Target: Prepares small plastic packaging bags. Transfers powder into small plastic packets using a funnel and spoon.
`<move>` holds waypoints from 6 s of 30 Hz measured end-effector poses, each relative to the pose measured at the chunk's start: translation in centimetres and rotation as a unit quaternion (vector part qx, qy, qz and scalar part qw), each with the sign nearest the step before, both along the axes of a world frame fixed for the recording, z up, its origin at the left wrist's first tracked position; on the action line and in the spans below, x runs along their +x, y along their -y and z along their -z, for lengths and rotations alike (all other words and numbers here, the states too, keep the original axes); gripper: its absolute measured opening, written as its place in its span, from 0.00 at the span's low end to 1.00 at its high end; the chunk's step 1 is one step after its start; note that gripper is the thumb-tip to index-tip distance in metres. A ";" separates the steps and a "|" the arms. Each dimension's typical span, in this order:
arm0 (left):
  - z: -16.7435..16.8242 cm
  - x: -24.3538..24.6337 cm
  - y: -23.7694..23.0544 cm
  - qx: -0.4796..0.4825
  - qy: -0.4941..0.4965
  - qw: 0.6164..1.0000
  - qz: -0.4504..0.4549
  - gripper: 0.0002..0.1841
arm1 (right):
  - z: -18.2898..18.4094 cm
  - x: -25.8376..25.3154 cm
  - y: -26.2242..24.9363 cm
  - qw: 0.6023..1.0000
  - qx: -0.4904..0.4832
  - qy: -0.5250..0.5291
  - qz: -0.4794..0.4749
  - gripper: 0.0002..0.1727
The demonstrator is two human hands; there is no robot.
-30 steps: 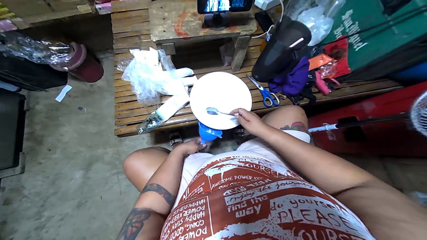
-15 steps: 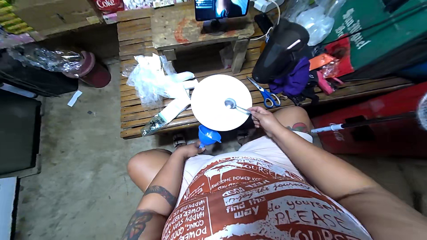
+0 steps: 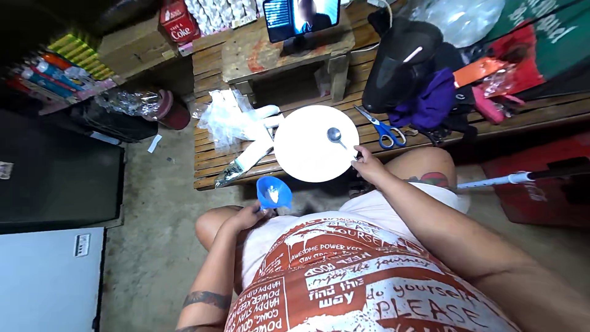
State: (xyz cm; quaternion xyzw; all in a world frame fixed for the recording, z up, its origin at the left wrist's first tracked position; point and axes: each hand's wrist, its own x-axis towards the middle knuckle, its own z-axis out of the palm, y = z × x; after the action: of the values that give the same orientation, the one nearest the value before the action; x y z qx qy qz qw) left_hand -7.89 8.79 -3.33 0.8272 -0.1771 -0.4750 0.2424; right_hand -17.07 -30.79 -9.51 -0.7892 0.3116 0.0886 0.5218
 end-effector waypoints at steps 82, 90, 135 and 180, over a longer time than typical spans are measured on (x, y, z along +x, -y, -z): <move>0.7 -3.0 7.5 -0.328 0.153 0.906 -0.218 0.17 | -3.6 -1.1 -0.8 0.977 0.005 0.201 -0.076 0.20; 1.8 -3.1 8.1 -0.327 0.113 0.911 -0.223 0.16 | -8.4 -1.6 -5.9 0.889 -0.075 0.397 -0.215 0.16; 1.6 -2.7 7.4 -0.307 0.068 0.900 -0.303 0.15 | -4.3 -0.3 -2.7 0.976 -0.009 0.205 -0.078 0.20; 5.1 -1.0 6.3 -0.173 0.216 0.961 -0.024 0.21 | -7.1 -0.5 -8.0 0.931 0.344 0.117 0.012 0.10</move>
State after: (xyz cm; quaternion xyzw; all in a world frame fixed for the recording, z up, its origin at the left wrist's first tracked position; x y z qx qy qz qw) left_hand -8.90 2.48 -8.39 0.8598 -0.2850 -0.2407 0.3488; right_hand -17.60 -22.81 -2.44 -0.5622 0.2078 0.0911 0.7953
